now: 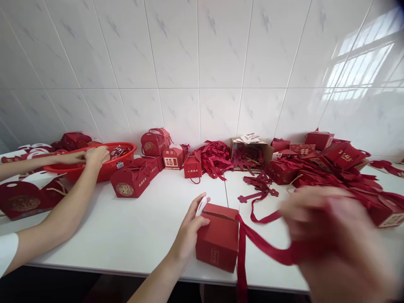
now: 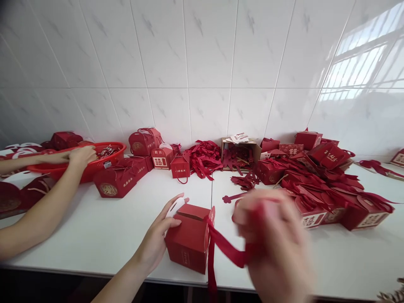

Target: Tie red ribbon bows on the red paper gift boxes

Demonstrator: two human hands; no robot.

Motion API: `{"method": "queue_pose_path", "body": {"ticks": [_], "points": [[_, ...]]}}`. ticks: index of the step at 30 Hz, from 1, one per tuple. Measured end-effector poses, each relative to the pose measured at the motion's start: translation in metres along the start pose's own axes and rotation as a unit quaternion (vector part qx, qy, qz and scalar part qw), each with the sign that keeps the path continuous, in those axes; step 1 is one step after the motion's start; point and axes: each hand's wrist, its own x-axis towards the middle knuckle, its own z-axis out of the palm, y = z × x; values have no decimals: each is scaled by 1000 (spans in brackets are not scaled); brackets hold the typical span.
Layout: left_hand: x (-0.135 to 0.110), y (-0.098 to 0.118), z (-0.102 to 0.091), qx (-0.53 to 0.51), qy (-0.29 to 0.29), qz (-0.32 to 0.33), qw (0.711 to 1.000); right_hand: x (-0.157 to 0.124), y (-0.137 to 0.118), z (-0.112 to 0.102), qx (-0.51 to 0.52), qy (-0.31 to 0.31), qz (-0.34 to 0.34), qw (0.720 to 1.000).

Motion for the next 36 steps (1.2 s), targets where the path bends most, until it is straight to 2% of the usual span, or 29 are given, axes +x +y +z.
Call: {"method": "queue_pose_path", "body": {"ticks": [2,3,4,6,8,10,14,22,29,36], "points": [[-2,0,3,-35,15,0,999,30,4,48,38,-74,95,992],[-2,0,5,-42,22,4,999,43,9,68,53,-141,131,980],[-2,-1,6,-47,27,8,998,51,14,83,65,-174,158,970],[-2,-3,8,-61,28,15,998,59,24,98,57,-227,194,953],[-1,-4,10,-88,30,23,995,58,30,99,36,-242,203,948],[-2,-4,11,-121,36,27,992,54,31,94,7,-228,196,954],[-5,-1,13,-165,44,5,985,55,29,89,-61,-223,183,956],[-10,2,13,-162,28,-41,986,64,35,94,-108,-274,207,933],[-8,-2,11,-153,9,-31,988,64,36,93,-122,-274,207,931],[-8,-5,10,-135,15,-25,990,63,38,93,-111,-272,212,932]]}}
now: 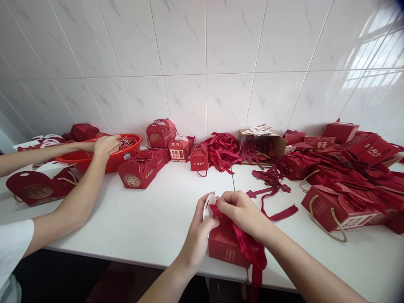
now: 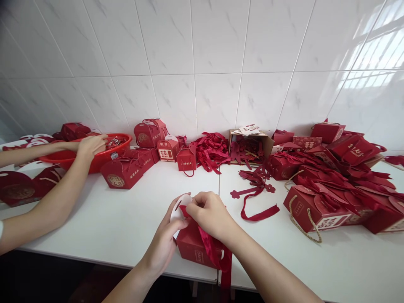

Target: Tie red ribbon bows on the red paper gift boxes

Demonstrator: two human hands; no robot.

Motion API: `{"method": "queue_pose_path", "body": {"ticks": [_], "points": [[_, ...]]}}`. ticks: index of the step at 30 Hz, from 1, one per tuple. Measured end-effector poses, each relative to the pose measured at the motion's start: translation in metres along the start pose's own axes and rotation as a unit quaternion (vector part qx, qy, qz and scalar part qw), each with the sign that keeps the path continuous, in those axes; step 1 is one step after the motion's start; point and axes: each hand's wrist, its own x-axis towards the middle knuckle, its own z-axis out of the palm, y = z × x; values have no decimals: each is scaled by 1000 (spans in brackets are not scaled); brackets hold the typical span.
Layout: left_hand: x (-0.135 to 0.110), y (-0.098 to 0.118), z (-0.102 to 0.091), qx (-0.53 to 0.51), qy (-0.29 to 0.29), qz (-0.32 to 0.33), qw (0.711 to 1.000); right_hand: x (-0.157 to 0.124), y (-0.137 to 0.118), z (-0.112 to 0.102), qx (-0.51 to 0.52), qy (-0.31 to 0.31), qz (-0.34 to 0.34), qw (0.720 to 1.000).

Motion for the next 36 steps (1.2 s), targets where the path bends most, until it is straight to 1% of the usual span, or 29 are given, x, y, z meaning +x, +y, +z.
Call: {"method": "queue_pose_path", "body": {"ticks": [7,11,13,15,18,23,26,29,32,34,36], "points": [[-2,2,3,10,-11,0,1000,0,-2,0,25,-18,26,999],[-4,3,4,15,-2,8,1000,-1,-2,0,79,-34,8,996],[-5,4,5,21,-11,5,1000,-2,-2,0,100,-43,-2,994],[-5,5,6,25,-10,6,1000,-2,-2,0,82,-42,-4,996],[-6,6,9,26,8,19,999,0,-2,1,36,-29,6,999],[-7,4,10,36,-5,14,999,0,-3,2,39,-31,9,999],[-4,3,4,42,11,61,997,-2,-6,2,40,-26,11,999],[2,5,-5,74,39,93,992,-2,-7,1,33,-19,23,999],[8,11,-11,126,35,89,987,-1,-7,1,22,-19,14,999],[9,16,-12,182,30,103,977,-1,-7,2,14,-15,-5,1000],[9,20,-13,251,29,128,959,-2,-6,4,-4,-2,-28,1000]]}}
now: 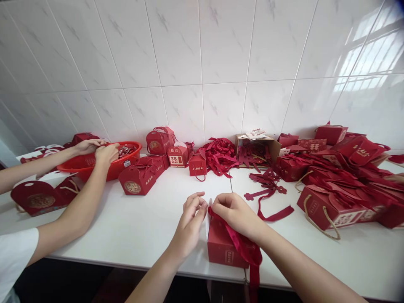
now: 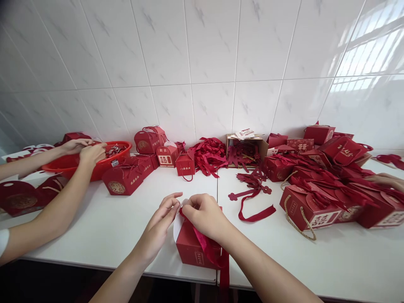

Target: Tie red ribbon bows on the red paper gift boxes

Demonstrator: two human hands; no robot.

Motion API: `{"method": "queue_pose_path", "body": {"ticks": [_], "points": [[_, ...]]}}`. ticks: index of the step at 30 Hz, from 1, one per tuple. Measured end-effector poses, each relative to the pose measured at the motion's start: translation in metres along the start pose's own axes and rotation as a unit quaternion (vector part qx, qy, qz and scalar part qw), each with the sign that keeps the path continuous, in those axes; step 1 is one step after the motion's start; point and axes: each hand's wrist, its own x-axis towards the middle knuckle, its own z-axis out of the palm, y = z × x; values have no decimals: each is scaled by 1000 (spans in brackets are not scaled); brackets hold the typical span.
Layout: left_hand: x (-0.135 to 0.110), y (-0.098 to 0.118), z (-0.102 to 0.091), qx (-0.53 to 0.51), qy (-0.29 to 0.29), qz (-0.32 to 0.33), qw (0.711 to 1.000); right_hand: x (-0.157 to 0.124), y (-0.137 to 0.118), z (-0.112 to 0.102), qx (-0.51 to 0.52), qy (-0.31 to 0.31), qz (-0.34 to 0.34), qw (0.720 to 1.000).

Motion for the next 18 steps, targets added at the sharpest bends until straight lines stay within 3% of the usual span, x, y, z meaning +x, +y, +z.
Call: {"method": "queue_pose_path", "body": {"ticks": [3,5,8,10,11,13,15,16,18], "points": [[3,-5,-13,111,-16,26,993,-11,-2,-4,-58,54,-57,995],[7,-15,-31,243,-19,26,969,-25,-3,-14,-105,109,-117,982],[15,-34,-65,497,41,14,867,-53,1,-39,-169,202,-157,952],[18,-38,-81,565,95,8,819,-68,10,-55,-197,254,-136,937],[19,-37,-85,556,111,14,824,-74,16,-61,-201,263,-117,936],[19,-28,-80,456,103,31,883,-80,27,-65,-192,240,-64,949],[17,-15,-62,292,39,45,954,-78,37,-61,-164,164,-5,973],[15,-9,-51,214,-6,40,976,-76,41,-57,-146,120,17,982],[10,-1,-26,111,-88,23,990,-68,47,-47,-104,52,38,992]]}}
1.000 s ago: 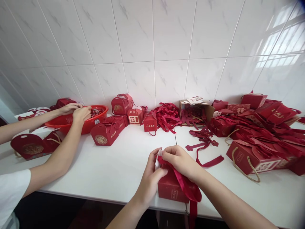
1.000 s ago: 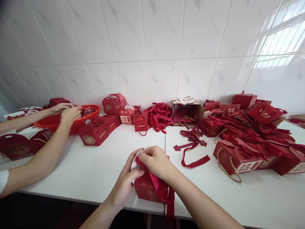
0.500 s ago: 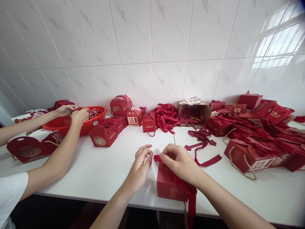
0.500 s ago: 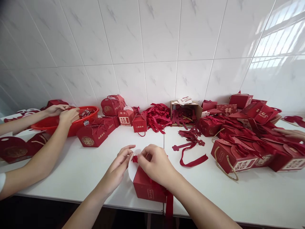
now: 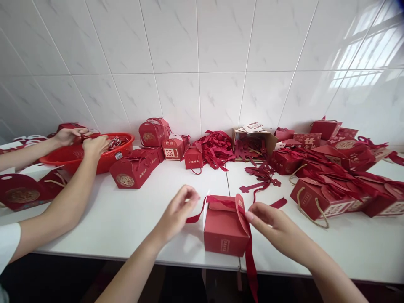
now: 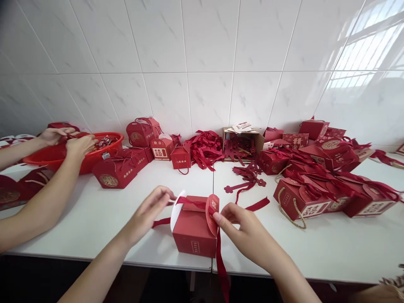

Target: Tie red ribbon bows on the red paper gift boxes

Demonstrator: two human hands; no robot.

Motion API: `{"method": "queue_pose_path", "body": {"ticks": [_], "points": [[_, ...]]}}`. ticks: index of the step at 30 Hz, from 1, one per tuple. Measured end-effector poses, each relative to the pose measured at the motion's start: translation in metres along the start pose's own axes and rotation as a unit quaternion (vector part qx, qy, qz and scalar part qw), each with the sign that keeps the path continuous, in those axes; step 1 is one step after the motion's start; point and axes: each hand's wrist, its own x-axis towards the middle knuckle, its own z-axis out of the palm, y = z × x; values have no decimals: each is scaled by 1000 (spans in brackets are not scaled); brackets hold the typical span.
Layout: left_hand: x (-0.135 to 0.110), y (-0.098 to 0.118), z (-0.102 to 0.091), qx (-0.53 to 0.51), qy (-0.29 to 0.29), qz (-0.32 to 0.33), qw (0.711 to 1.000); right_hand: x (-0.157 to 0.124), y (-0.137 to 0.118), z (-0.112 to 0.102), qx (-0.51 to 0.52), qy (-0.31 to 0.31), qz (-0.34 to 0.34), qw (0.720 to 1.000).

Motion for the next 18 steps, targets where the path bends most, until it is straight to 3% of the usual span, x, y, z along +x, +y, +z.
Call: {"method": "queue_pose_path", "body": {"ticks": [4,10,13,16,18], "points": [[0,6,28,-46,-36,-29,998,11,6,11,104,-29,9,994],[3,11,13,-144,-110,-103,978,14,14,-6,320,-59,16,945],[6,19,4,-126,-89,-107,982,14,12,-14,260,-10,-33,965],[12,23,-1,-68,-79,-79,991,15,5,-19,84,80,-104,988],[16,24,-3,-31,-84,-53,995,14,-1,-23,-47,125,-122,984]]}}
